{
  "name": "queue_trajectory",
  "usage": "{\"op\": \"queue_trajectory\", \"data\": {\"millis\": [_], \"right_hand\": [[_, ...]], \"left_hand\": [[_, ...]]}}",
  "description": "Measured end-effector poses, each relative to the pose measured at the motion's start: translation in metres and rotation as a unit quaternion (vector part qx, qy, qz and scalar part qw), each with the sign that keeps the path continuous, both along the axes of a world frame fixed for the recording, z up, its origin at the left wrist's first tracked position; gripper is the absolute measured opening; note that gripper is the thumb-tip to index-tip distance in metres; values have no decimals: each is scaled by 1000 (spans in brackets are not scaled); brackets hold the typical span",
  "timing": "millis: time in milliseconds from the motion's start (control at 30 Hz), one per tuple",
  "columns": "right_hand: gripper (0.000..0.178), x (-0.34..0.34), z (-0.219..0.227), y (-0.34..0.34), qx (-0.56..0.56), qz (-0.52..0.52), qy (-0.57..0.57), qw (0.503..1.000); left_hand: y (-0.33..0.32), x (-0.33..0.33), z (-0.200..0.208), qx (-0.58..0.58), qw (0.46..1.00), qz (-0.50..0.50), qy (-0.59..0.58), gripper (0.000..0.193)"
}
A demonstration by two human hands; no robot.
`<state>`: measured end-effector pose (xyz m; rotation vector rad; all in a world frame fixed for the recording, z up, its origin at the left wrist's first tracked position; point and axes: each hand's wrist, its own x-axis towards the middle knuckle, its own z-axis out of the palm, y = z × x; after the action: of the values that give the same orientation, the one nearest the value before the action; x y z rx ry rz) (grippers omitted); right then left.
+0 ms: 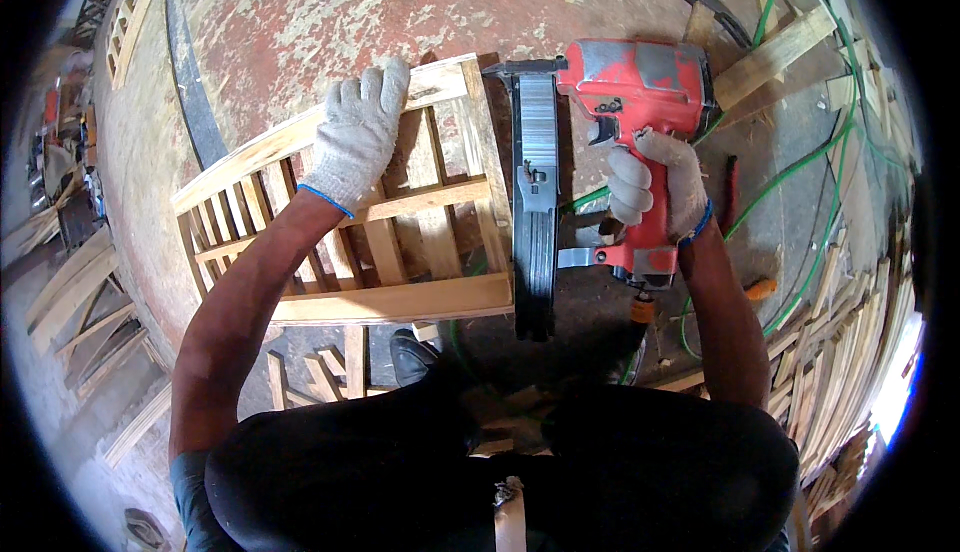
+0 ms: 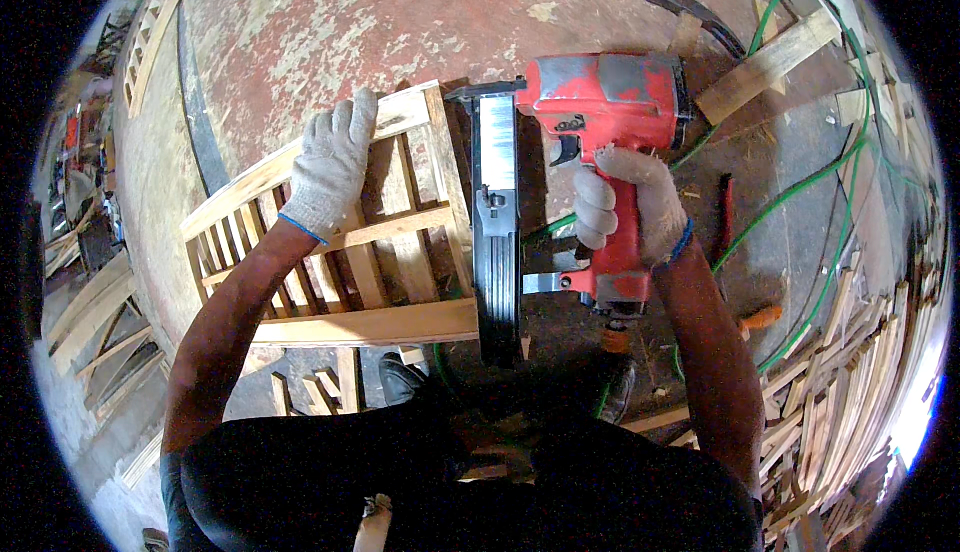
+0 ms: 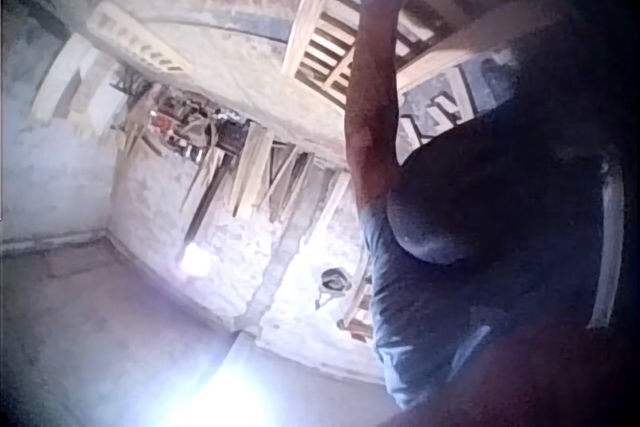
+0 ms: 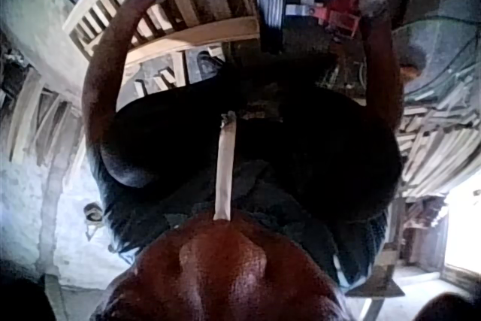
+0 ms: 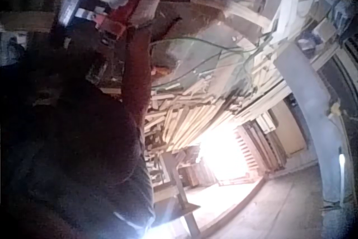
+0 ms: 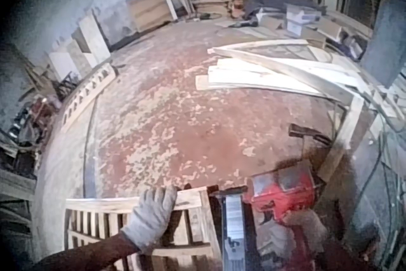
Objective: The person assembles a wooden frame structure on the floor using a pneumatic nail gun. They place wooden slats into a frame, secure them with nails, and occasionally use a hammer to adjust pieces. The person also cuts wood pieces on a table saw and uses pliers to remove excess nail heads.
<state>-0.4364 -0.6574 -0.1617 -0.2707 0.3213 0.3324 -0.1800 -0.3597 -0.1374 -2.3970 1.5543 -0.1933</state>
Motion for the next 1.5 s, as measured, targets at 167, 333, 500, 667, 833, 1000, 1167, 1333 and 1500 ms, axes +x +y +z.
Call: {"op": "queue_trajectory", "data": {"millis": [167, 333, 500, 667, 833, 1000, 1167, 1333, 1500], "right_hand": [[35, -1, 10, 3, -24, -6, 45, 999], [36, 0, 7, 3, 26, 8, 17, 999], [39, 0, 10, 5, -9, 2, 27, 1000], [38, -1, 7, 4, 8, 2, 32, 999], [35, -6, 18, 5, -6, -19, 66, 998], [35, -7, 18, 8, 5, -24, 65, 998], [36, -11, 12, 12, 18, -22, 55, 998], [32, -14, 9, 17, 28, -36, 39, 998], [36, -13, 19, 27, 39, -36, 64, 997]], "left_hand": [[1, 0, 1, 6, 1000, 9, 9, 61], [0, 1, 3, 7, 1000, -4, -13, 58], [0, 1, 2, -4, 1000, -2, -2, 58], [0, 2, 1, -11, 1000, -3, -3, 58], [0, 2, 0, -7, 1000, 4, 0, 57], [2, 1, -1, -2, 1000, 6, -7, 58], [1, 0, -1, 5, 1000, 11, -7, 60], [-2, -1, -1, -1, 1000, 10, 3, 61], [-2, -5, 2, 28, 999, 22, -8, 60]]}}
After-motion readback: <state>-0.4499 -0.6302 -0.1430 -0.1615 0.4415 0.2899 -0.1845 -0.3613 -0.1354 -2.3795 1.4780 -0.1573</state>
